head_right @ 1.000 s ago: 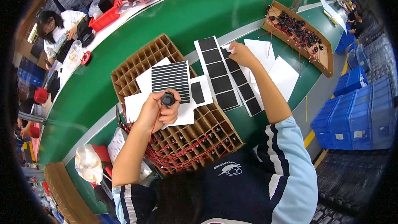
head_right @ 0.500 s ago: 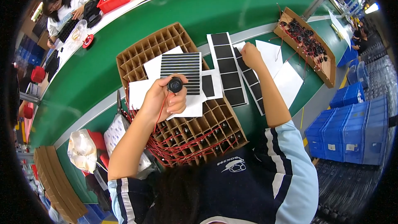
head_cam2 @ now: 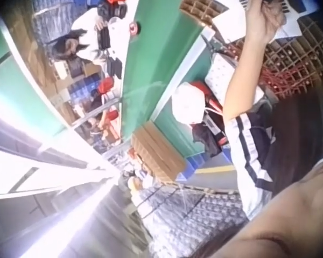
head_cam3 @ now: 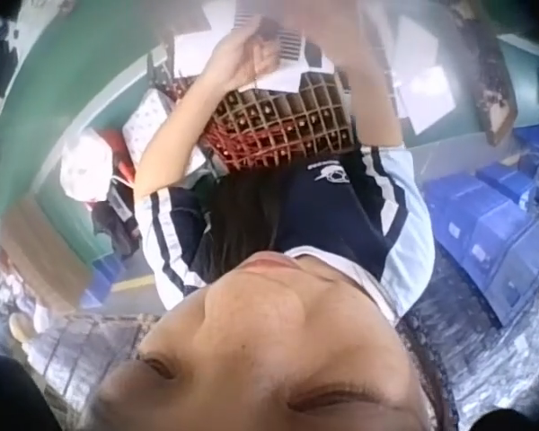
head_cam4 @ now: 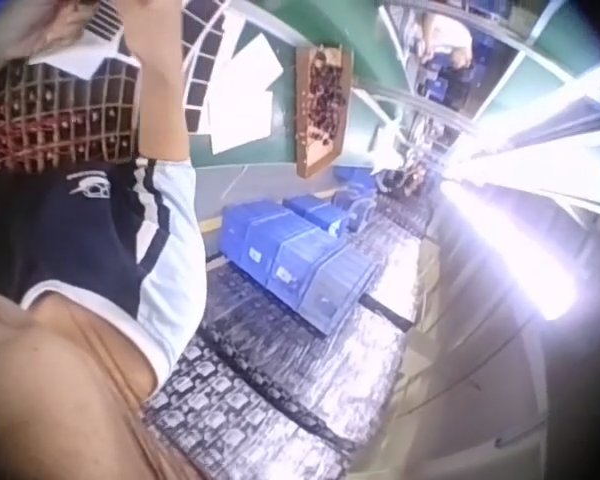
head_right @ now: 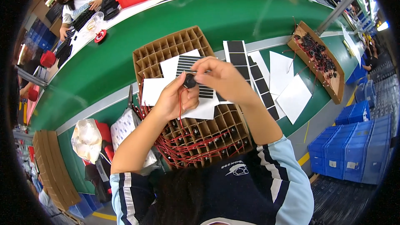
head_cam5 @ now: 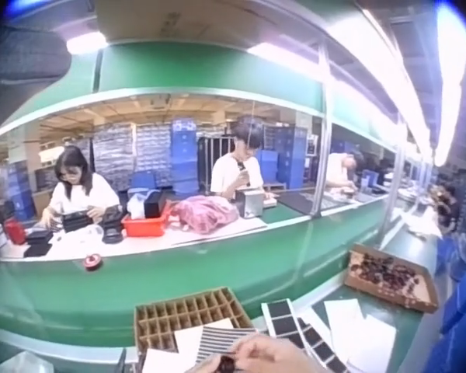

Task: Manually assemble electrical components and wires on a factory production line.

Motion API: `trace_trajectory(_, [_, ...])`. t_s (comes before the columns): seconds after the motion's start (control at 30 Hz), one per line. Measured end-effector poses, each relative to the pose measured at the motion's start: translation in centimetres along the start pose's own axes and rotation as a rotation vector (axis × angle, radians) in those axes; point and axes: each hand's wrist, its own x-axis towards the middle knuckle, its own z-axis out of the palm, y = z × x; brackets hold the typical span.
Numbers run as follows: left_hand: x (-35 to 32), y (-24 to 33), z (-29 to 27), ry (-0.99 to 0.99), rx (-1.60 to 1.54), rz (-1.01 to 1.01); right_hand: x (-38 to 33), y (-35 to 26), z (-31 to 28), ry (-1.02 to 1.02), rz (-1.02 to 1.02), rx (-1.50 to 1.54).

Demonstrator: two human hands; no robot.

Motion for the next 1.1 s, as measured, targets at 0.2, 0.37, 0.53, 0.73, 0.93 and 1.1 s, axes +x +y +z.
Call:
trace_trajectory(0.2, [0.3,0.4,-0.4,-0.049,-0.029,0.039,1.2,0.1,0.7,-0.042,0.004,0.040])
trace_trajectory(0.37, [0.2,0.5,0.2,0.020,0.000,0.104,1.6,0.8,0.9,0.029,0.010,0.041])
trace_trajectory(0.53, [0.2,0.9,-0.1,0.060,0.017,0.141,1.8,0.8,1.2,0.094,-0.043,-0.016])
trace_trajectory(0.73, [0.1,0.9,0.0,0.029,0.028,0.156,2.0,1.1,1.2,0.062,-0.004,0.021])
trace_trajectory(0.93, [0.0,0.8,0.5,0.072,0.068,0.165,1.9,1.2,1.3,0.063,-0.010,0.027])
trace_trajectory(1.1, [-0.1,0.8,0.6,0.064,0.081,0.174,2.0,1.2,1.2,0.056,-0.010,0.015])
